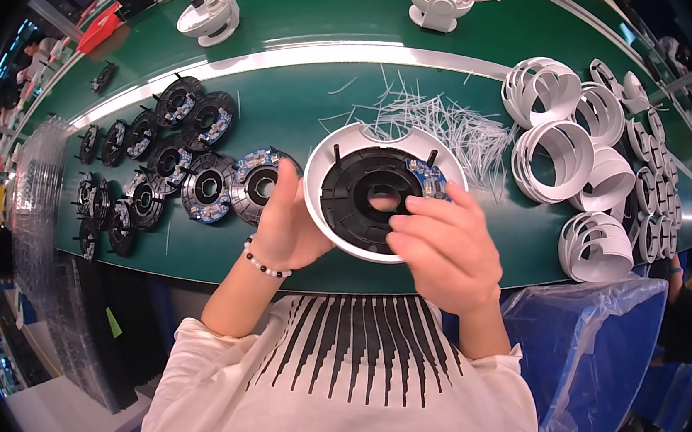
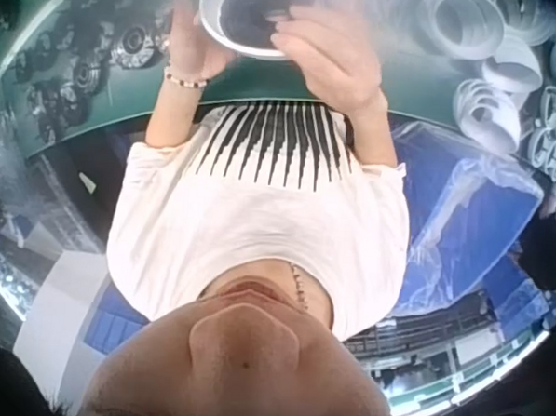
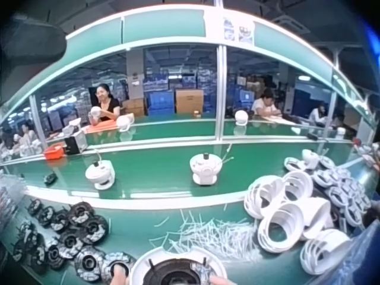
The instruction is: Manually assembling plastic housings and internal components of circular light fixtures on an assembly line.
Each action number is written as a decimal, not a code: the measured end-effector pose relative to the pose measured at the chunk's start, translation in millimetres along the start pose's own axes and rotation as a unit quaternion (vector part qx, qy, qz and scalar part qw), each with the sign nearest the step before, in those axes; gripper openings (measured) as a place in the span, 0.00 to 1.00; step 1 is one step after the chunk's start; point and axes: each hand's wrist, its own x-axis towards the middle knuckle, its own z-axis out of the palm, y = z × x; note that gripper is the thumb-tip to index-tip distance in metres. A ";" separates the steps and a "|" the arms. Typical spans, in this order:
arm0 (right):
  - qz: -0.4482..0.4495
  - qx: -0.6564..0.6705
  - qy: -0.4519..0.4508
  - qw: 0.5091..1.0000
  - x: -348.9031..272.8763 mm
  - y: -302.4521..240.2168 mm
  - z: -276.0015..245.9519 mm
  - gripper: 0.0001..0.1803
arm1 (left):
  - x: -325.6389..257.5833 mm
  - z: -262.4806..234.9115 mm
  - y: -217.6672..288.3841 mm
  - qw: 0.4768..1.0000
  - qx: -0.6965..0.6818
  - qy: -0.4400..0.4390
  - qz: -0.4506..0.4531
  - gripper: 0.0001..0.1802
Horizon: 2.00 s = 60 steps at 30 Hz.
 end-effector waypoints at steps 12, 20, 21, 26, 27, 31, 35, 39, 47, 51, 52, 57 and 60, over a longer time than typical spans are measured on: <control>0.360 0.291 0.076 0.883 -17.8 27.4 11.3 0.24 | 7.2 7.1 -1.6 0.981 0.187 0.053 0.027 0.36; 0.426 0.211 0.071 0.877 -17.7 29.8 11.0 0.15 | 5.1 7.3 -7.6 0.959 0.258 0.115 0.027 0.21; 0.423 0.209 0.074 0.878 -17.5 29.5 11.4 0.15 | 4.8 6.9 -7.1 0.959 0.258 0.117 0.028 0.21; 0.422 0.198 0.092 0.880 -14.4 26.1 11.6 0.15 | 4.7 9.0 -4.5 0.950 0.288 0.116 0.032 0.20; 0.431 0.191 0.070 0.879 -11.8 25.4 8.5 0.15 | 4.4 7.6 -4.6 0.950 0.288 0.116 0.032 0.20; 0.442 0.154 0.033 0.883 -9.1 26.4 3.6 0.16 | 2.5 4.3 -5.8 0.942 0.310 0.124 0.021 0.20; 0.441 0.120 0.013 0.889 -7.7 26.8 3.0 0.15 | 2.4 6.4 -6.7 0.941 0.315 0.117 0.036 0.20; 0.409 0.141 0.075 0.898 -17.2 31.2 10.1 0.13 | 4.6 12.3 -10.0 0.938 0.320 0.118 0.066 0.21; 0.438 0.309 0.141 0.833 -19.0 34.0 20.6 0.15 | 7.2 12.1 -18.6 0.928 0.326 0.123 0.128 0.20; 0.444 0.346 0.215 0.798 -25.6 29.7 28.8 0.30 | -4.5 12.0 -35.7 0.822 0.504 0.079 0.252 0.29; 0.440 0.374 0.238 0.781 -29.4 29.2 29.8 0.35 | -3.0 15.9 -36.3 0.788 0.539 0.043 0.293 0.29; 0.347 0.455 0.196 0.796 -32.3 39.3 23.6 0.39 | -4.4 5.1 -46.0 0.720 0.577 -0.096 0.374 0.31; 0.318 0.485 0.207 0.787 -29.8 37.1 23.1 0.38 | -6.9 3.4 -50.6 0.705 0.572 -0.110 0.405 0.31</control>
